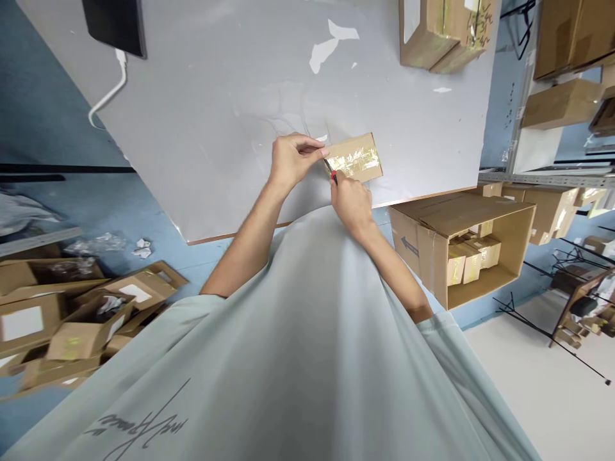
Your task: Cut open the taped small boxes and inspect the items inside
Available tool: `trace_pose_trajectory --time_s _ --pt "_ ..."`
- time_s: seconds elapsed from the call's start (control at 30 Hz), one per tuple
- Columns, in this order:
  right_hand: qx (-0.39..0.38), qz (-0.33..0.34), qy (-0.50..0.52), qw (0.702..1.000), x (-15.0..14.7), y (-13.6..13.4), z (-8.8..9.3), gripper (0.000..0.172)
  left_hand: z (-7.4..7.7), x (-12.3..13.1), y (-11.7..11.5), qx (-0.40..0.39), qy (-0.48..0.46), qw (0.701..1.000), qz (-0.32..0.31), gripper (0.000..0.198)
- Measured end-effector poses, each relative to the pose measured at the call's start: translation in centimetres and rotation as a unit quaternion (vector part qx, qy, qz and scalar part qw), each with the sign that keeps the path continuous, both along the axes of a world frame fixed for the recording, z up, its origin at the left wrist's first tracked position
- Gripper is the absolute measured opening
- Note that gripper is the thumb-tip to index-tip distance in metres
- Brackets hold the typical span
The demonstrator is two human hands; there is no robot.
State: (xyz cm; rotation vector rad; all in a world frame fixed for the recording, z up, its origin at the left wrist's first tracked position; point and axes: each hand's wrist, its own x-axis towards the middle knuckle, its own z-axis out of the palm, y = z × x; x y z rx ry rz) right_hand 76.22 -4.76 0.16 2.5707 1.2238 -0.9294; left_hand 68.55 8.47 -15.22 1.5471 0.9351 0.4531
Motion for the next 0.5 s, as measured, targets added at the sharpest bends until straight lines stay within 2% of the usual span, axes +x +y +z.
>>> trace_pose_trajectory --time_s 0.2,0.33,0.5 --pt "0.033 -0.014 0.002 0.999 -0.1 1.4 -1.8 0.039 -0.8 0.2 -0.2 0.026 0.014 1.0 0.002 0.012" --pt "0.084 -0.019 0.022 0.996 0.3 1.2 -2.9 0.035 -0.6 0.4 -0.3 0.038 0.022 0.999 0.024 0.018" --pt "0.068 -0.017 0.02 0.997 0.8 0.5 -3.5 0.036 0.1 0.5 -0.5 0.027 0.032 0.999 0.018 0.024"
